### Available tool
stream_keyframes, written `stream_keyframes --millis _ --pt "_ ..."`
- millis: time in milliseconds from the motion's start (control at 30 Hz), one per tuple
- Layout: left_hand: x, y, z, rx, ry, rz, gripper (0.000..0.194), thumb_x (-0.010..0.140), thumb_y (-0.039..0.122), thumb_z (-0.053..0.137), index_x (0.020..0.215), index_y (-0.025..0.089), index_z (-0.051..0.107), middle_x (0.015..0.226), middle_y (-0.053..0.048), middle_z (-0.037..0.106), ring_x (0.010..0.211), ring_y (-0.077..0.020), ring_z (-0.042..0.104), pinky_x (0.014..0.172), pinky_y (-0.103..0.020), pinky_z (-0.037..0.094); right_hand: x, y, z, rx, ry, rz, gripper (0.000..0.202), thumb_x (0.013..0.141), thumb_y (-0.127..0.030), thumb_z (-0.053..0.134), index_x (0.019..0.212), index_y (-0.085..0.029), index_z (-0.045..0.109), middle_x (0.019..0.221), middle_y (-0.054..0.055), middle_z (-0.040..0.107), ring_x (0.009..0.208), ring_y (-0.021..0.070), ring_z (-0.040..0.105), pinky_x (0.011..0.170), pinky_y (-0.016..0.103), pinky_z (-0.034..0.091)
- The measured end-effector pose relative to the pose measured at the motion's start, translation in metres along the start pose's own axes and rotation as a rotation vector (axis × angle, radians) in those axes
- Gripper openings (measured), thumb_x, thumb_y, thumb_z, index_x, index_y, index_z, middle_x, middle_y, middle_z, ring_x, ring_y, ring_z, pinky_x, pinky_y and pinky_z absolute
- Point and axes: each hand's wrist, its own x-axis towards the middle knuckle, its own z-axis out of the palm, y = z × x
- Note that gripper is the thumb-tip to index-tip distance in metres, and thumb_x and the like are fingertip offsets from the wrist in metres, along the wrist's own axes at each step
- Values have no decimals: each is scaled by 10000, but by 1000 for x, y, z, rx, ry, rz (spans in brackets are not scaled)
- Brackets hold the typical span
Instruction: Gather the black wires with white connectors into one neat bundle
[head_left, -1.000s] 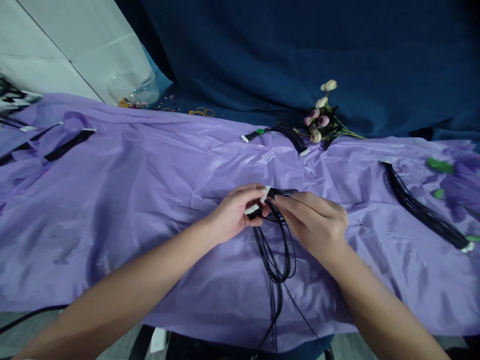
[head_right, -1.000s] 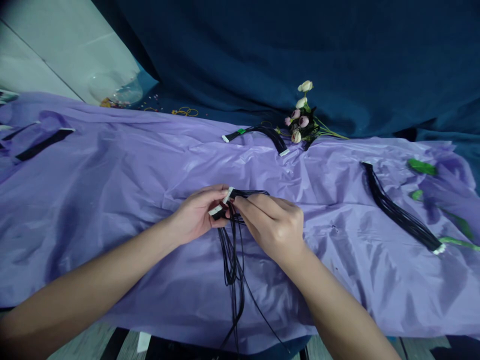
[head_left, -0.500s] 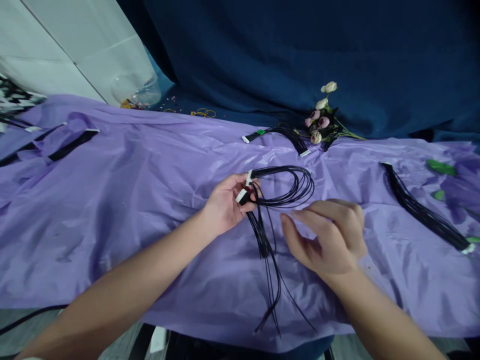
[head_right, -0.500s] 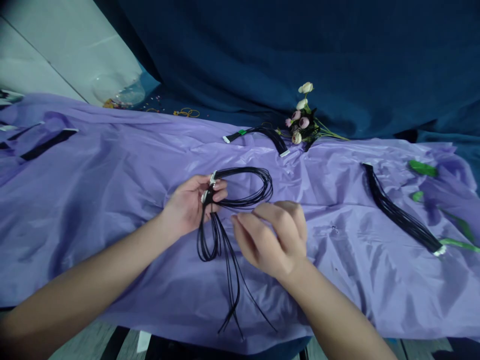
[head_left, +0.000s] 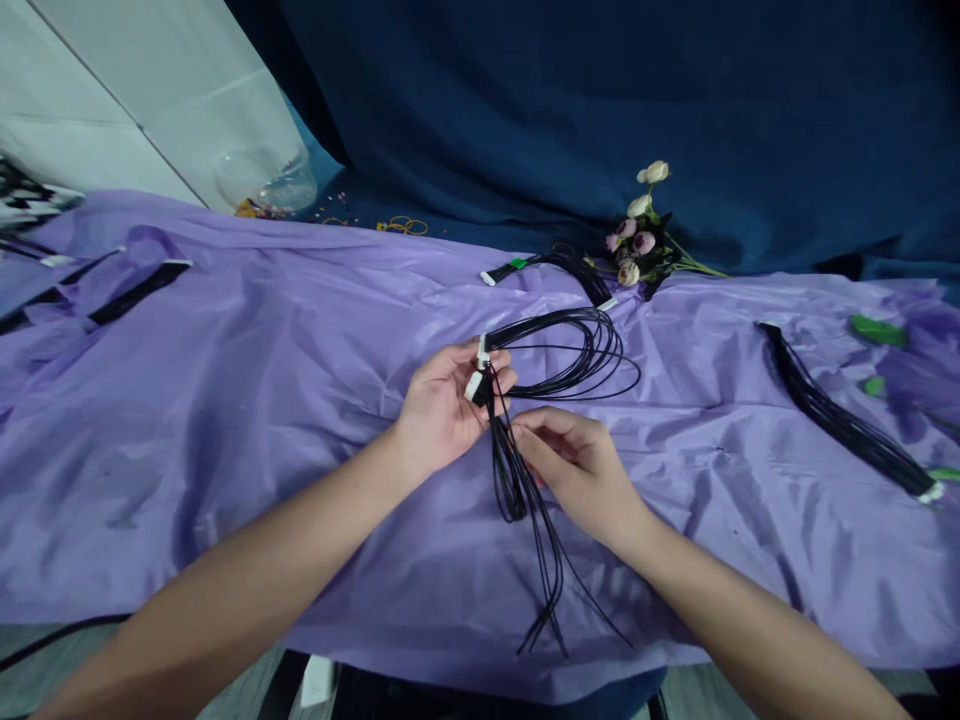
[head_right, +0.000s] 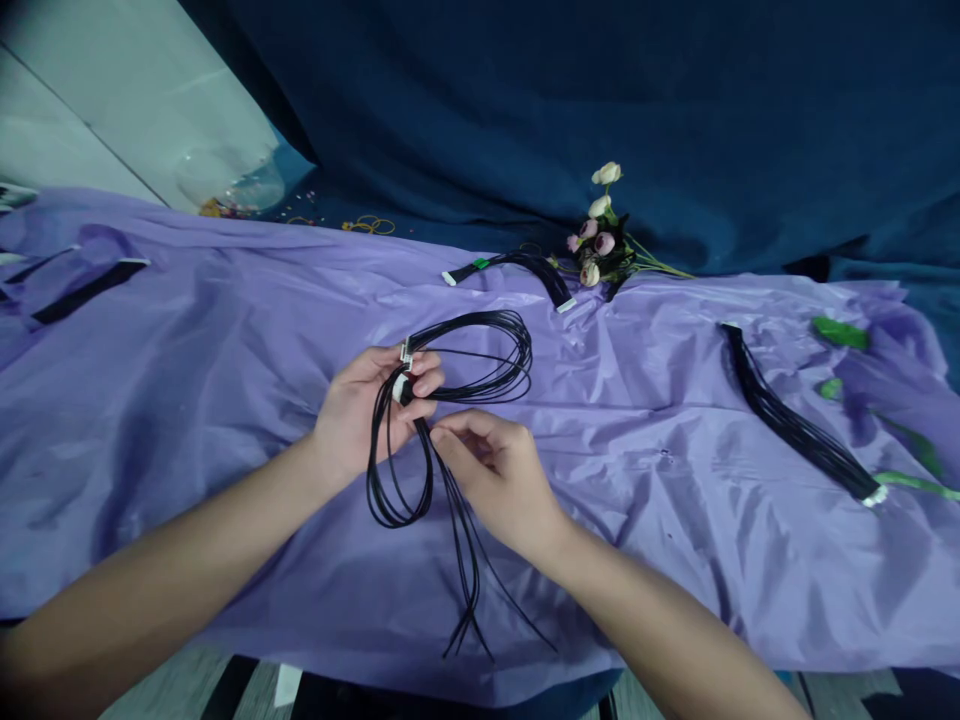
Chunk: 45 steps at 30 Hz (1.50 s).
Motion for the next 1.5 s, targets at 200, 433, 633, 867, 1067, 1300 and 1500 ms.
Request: stream_keyframes --millis 200,433,633,867,1067,1300,1500 --pt "1 -4 -4 81 54 40 50 741 122 464 754 163 491 643 -6 505 548 -132 521 393 -209 387 1 3 0 54 -17 40 221 842 -367 597 788 -156 630 599 -25 490 498 65 404 462 200 333" --pt "5 -9 -13 136 -47 103 96 735 127 511 815 177 494 668 2 561 581 -150 560 481 -261 468 -3 3 -2 -243 54 -124 175 860 -291 565 960 -175 650 756 14 619 568 86 507 508 202 393" --pt "3 -10 -12 171 -92 88 50 742 153 528 772 168 491 681 -8 559 623 -156 589 553 -284 510 -1 -3 -1 -298 57 -136 145 855 -254 543 874 -147 638 720 9 615 500 68 474 459 193 351" --pt "3 -14 -13 218 -114 116 17 760 177 521 771 164 518 673 -9 542 666 -162 584 634 -337 537 -1 -3 -2 -343 66 -94 93 845 -237 519 825 -167 576 622 -26 580 435 58 452 429 176 333" --pt "2 -16 -11 227 -87 145 11 760 173 514 753 165 512 678 -6 542 677 -159 582 651 -335 536 -1 4 -1 -378 59 -35 134 880 -275 465 961 -204 546 669 -9 660 561 132 635 516 203 422" --pt "3 -17 -12 197 -80 166 36 771 150 515 737 158 523 685 -5 556 693 -150 592 721 -348 529 -2 7 2 -716 204 -72 152 922 -313 381 924 -203 485 723 42 624 619 183 601 531 247 367" --pt "4 -16 -9 177 42 176 19 740 147 527 752 161 528 694 -7 590 696 -146 604 692 -314 533 2 -1 -5 -182 145 -77 179 891 -379 501 951 -211 504 696 1 567 559 121 515 519 226 385"
